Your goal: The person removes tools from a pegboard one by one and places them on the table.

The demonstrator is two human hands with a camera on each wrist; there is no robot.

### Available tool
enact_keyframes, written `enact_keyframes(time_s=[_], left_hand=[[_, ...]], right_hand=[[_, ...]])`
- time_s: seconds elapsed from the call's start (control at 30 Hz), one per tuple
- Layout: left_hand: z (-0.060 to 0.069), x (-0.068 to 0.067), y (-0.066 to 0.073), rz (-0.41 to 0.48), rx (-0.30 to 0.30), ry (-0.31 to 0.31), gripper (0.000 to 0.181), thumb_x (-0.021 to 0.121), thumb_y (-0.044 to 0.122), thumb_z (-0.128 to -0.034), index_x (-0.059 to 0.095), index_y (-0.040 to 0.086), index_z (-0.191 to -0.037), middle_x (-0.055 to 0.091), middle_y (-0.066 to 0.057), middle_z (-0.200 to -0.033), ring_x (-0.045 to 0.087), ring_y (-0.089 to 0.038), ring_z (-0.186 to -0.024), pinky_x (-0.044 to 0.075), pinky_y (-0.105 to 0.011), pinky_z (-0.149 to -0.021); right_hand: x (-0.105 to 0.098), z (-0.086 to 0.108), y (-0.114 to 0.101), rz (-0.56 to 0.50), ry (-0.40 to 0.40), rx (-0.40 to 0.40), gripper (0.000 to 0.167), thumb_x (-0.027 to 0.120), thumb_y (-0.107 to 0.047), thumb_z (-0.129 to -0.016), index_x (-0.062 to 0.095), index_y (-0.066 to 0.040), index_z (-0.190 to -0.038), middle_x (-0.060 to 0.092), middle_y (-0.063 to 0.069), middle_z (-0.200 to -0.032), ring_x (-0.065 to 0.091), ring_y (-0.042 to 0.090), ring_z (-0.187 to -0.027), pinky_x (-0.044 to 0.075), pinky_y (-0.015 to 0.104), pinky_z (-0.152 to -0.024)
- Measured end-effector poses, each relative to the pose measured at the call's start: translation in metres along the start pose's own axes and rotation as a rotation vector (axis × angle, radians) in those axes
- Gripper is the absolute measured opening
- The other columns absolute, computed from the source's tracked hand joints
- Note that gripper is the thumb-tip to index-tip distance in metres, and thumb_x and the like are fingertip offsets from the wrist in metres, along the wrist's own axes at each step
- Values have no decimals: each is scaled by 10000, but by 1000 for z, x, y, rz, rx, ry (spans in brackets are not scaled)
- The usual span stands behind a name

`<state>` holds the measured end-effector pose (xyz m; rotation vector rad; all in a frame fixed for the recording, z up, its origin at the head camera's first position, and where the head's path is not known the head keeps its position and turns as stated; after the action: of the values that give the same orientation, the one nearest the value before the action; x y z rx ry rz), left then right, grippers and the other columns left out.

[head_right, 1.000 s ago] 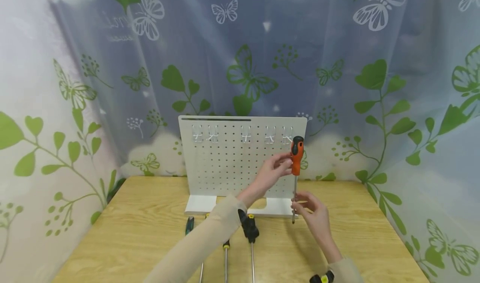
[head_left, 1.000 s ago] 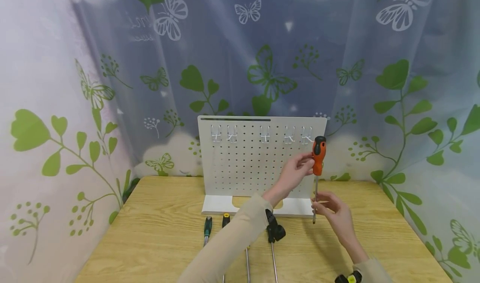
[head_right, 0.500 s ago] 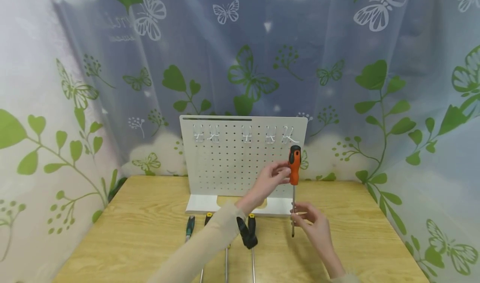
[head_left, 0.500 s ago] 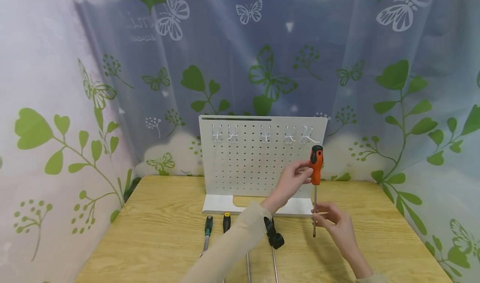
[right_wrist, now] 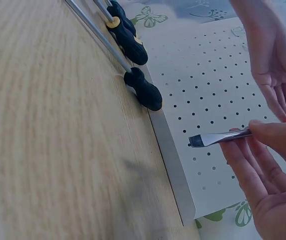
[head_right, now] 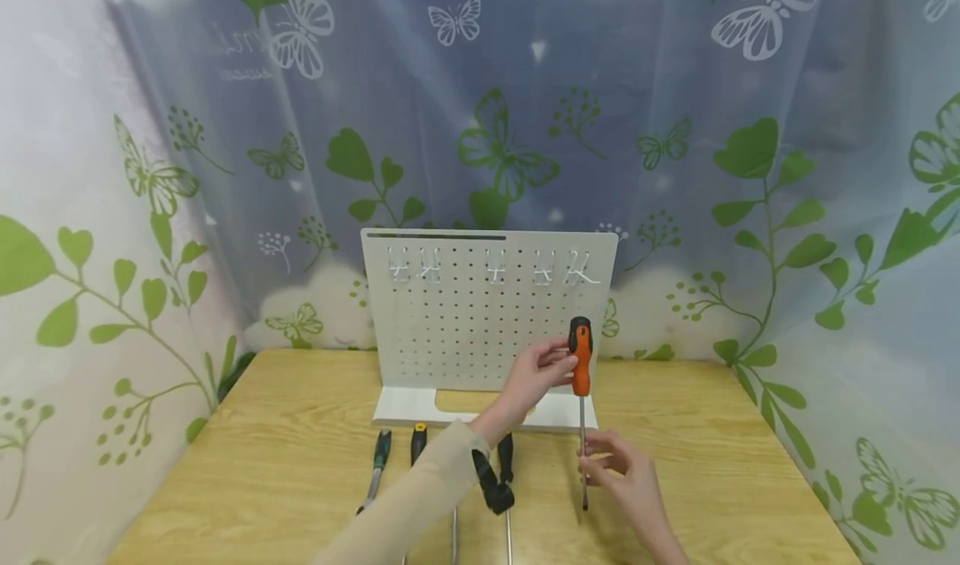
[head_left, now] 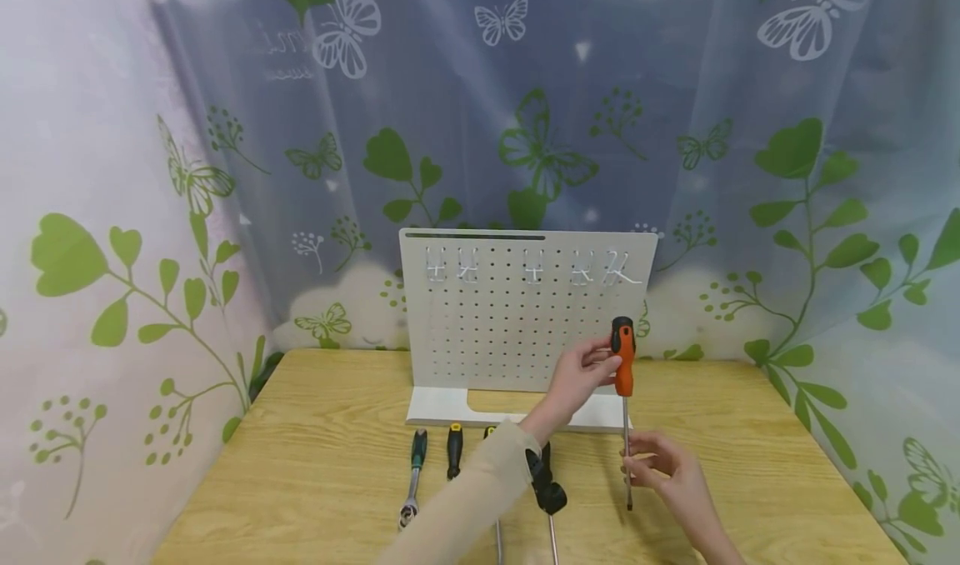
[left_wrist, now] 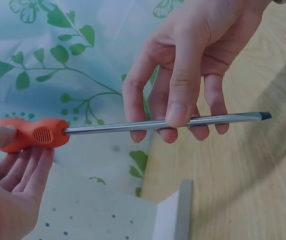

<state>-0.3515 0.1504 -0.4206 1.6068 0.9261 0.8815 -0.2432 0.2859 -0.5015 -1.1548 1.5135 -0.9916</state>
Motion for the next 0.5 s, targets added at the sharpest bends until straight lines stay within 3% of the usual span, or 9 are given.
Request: enact_keyframes(time_s=[0.23, 0.37, 0.5], left_hand=[[11, -3, -23, 28, -46, 29, 397, 636, 77, -1003, 566, -64, -1367, 700, -226, -1200, 707, -314, -1076, 626, -334, -850], [19, -4, -37, 16, -71, 60, 374, 642, 60, -995, 580, -87, -1333, 709, -239, -1166, 719, -320, -1042, 634, -343, -821], [25, -4, -50, -9, -88, 101, 353, 646, 46, -988, 591, -99, -1304, 720, -246, -1125, 729, -318, -1008, 640, -349, -793]], right_hand=[[4, 13, 10, -31, -91, 113, 405, 724, -17, -919, 567, 159, -1247, 710, 171, -1019, 727, 178, -831, 649, 362, -692], [7, 20, 16, -52, -173, 119, 401, 696, -4, -935, 532, 199, -1239, 713, 128, -1013, 730, 171, -847, 647, 359, -707], [9, 27, 22, -53, -242, 141, 408, 681, 0, -944, 503, 222, -1235, 692, 176, -1038, 734, 180, -847, 647, 355, -705]])
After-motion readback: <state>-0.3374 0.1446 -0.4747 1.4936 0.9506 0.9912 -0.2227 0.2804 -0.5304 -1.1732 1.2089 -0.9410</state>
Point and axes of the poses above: each hand's wrist, its own z-axis away from the middle knuckle, its own x-axis out of the palm, y = z × x, the point moved 7 cm from there along -z, towards the middle knuckle
